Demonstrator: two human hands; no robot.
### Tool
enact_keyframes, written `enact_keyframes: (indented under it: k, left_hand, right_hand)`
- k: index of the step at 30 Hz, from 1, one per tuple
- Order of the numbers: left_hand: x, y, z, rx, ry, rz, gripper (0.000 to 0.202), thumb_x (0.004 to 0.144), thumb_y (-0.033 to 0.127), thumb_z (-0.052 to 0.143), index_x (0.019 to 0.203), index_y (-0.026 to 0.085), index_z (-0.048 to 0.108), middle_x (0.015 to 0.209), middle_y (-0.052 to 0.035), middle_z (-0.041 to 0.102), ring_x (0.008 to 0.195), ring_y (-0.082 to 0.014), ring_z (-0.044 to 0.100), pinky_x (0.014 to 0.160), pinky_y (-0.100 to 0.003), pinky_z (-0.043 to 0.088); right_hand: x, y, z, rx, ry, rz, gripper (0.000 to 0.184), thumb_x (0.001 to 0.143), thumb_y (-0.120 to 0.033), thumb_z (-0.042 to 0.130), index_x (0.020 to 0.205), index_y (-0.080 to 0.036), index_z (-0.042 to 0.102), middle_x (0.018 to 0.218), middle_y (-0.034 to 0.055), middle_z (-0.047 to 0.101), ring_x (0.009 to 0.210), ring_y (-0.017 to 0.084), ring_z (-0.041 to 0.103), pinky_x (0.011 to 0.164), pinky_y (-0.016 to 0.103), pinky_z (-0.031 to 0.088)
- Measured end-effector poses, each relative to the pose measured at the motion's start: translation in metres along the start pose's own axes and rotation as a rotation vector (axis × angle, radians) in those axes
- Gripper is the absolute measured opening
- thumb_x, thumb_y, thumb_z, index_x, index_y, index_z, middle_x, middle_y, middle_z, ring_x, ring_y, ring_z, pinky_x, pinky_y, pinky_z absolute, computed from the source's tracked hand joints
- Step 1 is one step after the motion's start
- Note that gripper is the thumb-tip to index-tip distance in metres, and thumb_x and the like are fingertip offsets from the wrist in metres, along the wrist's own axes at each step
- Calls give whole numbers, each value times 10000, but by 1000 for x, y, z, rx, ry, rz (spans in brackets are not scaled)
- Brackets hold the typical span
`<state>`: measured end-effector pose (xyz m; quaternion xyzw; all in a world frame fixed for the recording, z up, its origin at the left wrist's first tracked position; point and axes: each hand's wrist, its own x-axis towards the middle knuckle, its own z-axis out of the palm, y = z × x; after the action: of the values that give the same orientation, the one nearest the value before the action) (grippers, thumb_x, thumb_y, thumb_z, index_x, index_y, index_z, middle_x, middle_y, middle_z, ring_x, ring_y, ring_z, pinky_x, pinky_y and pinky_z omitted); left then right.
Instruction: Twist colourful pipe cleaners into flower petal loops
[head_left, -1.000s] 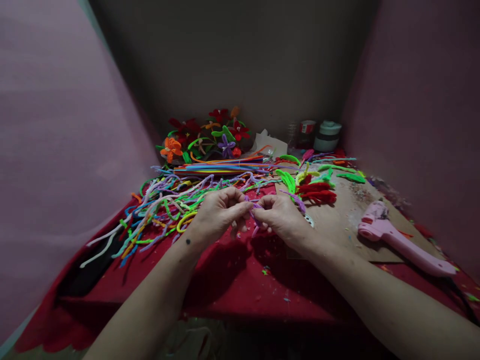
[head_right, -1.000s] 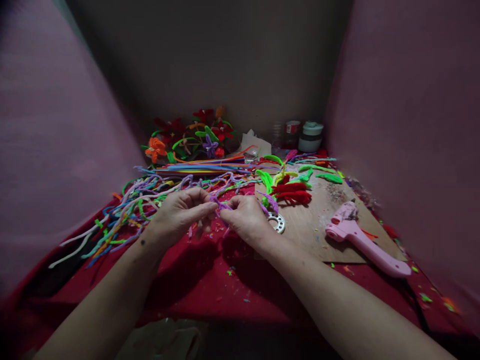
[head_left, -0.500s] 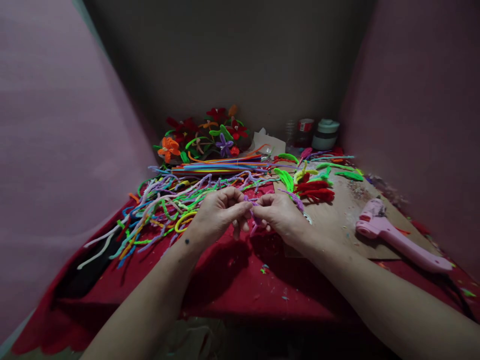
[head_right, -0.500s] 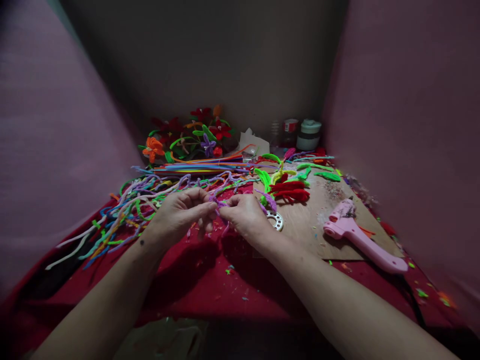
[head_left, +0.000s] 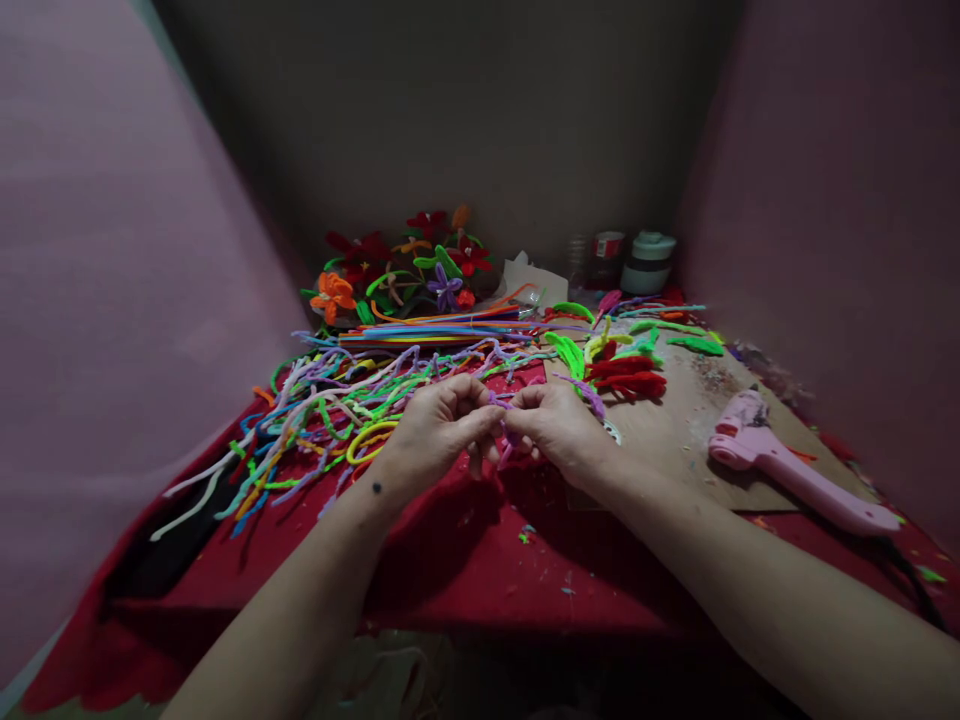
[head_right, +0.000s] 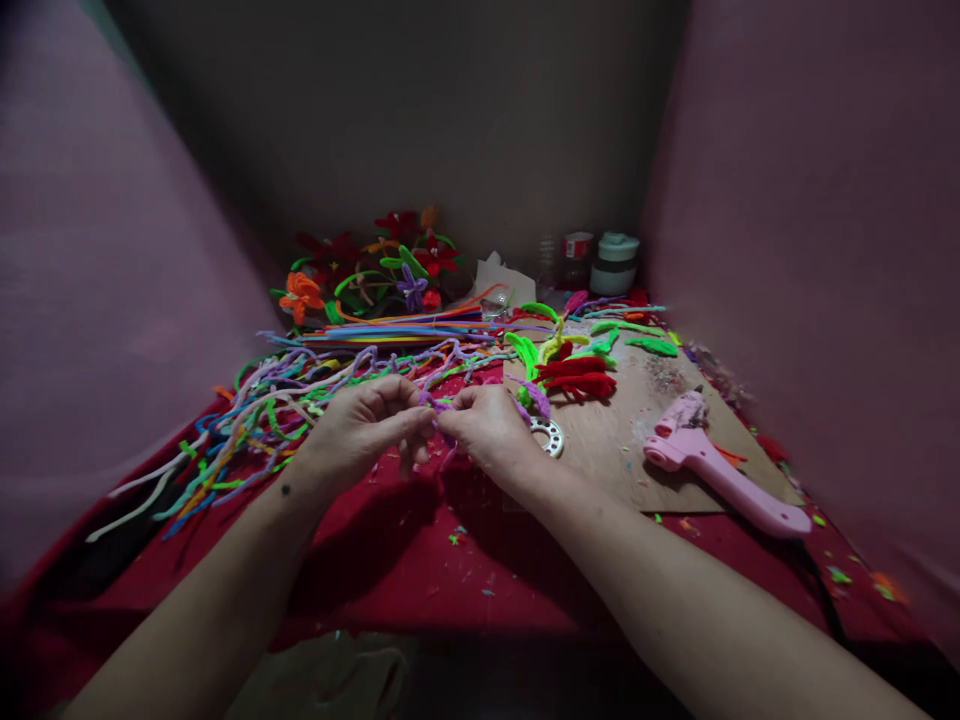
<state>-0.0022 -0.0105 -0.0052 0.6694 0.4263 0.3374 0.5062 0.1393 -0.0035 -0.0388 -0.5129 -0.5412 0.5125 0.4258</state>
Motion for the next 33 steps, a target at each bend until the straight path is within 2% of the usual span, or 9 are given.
enact_keyframes:
  k: [7,11,14,18,21,25,33]
  left_hand:
    - [-2,4,0,7,29,13,204,743,286,609,723,153,456,503,23,602,395,-109,564,381,-210,478]
    - [-1,1,2,25,3,26,218,738,303,608,712,156,450,500,27,592,392,-98,552,378,-200,465]
    - [0,-1,1,23,-3,25,221,739,309,607,713,159,447,515,21,600,403,-109,562,381,-212,472]
    - [0,-3,1,93,19,39,200,757,287,588,698,160,446,506,27,585,398,-101,548,378,-205,456]
    - [0,-4,2,120,16,25,170,767,263,573,697,158,459,492,35,569,390,-94,533,382,-201,446]
    - [-1,-3,0,88,31,27,166,744,249,600,687,156,475,507,31,574,412,-99,546,384,-199,452]
    - [-1,4,-7,-139,60,-5,184,696,214,651,687,152,479,503,61,525,350,-67,469,282,-175,404]
  right_hand:
    - [0,-1,-2,35,-36,-32,143,625,-207,545,501,-166,488,405,-27,461,345,66,377,349,209,262]
    - [2,2,-2,40,-40,-7,132,624,-212,558,513,-166,503,401,-25,474,342,72,384,345,210,269]
    - [2,3,-2,62,-43,-40,146,636,-228,566,517,-166,507,420,-20,493,354,72,393,356,212,272]
    - [1,2,-3,71,-32,-69,178,644,-233,575,498,-167,496,413,-28,464,355,69,375,363,218,254]
    - [0,0,-3,155,-55,-72,185,663,-234,570,510,-167,490,407,-40,442,352,64,364,369,217,251]
    - [0,-1,-3,225,-86,-65,189,681,-249,571,528,-163,498,405,-44,436,358,65,365,373,217,244]
    - [-3,-3,-4,142,-49,-76,224,670,-242,589,503,-169,459,399,-57,416,359,55,343,371,212,233]
